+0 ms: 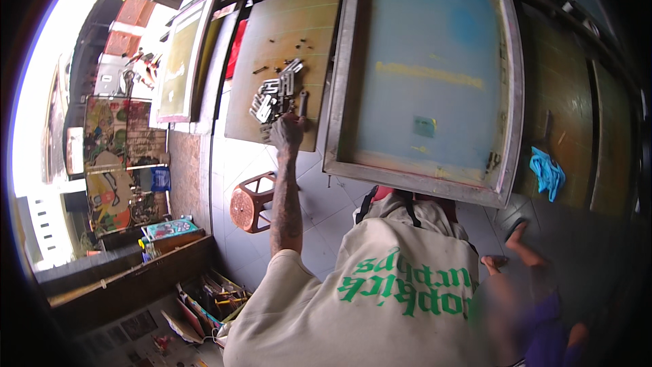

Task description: The person assembles a window frame by hand, using a screwdriver to tighten screws into metal brackets. They handle the frame, positioning it on a workbench and securing the hardware at various points along the edges.

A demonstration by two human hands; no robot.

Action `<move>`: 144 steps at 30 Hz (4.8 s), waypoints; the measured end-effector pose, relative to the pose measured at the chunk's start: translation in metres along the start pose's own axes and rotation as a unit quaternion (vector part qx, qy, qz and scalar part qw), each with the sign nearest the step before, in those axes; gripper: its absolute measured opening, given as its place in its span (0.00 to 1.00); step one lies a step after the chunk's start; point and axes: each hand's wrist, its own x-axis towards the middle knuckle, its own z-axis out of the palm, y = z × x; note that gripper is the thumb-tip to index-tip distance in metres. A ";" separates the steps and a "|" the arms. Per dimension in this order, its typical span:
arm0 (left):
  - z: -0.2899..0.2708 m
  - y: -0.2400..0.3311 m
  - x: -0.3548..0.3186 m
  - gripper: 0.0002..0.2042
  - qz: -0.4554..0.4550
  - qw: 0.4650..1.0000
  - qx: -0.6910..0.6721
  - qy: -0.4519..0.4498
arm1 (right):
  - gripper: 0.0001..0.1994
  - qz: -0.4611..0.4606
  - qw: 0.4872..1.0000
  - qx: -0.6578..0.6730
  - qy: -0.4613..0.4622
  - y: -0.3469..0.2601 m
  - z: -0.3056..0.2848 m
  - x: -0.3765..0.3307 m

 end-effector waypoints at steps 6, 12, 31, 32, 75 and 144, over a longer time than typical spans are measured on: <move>-0.006 0.012 0.013 0.17 0.036 0.997 0.070 -0.012 | 0.11 -0.132 0.989 -0.061 -0.017 0.019 0.015 -0.001; -0.009 0.017 0.013 0.13 0.067 0.994 -0.081 0.002 | 0.10 -0.395 0.918 0.000 -0.047 0.011 0.058 -0.010; 0.011 0.297 -0.289 0.13 0.452 0.649 -0.367 -0.490 | 0.20 -0.076 0.868 0.422 -0.249 -0.266 -0.054 -0.099; 0.016 0.288 -0.278 0.13 0.418 0.676 -0.390 -0.464 | 0.21 -0.093 0.885 0.371 -0.267 -0.277 -0.065 -0.100; 0.051 0.251 -0.040 0.09 0.786 0.610 0.062 -0.079 | 0.08 -0.302 0.939 0.096 -0.135 -0.323 0.008 -0.078; 0.025 0.229 -0.064 0.18 0.652 0.737 -0.086 -0.156 | 0.11 -0.278 0.948 0.086 -0.132 -0.325 0.012 -0.079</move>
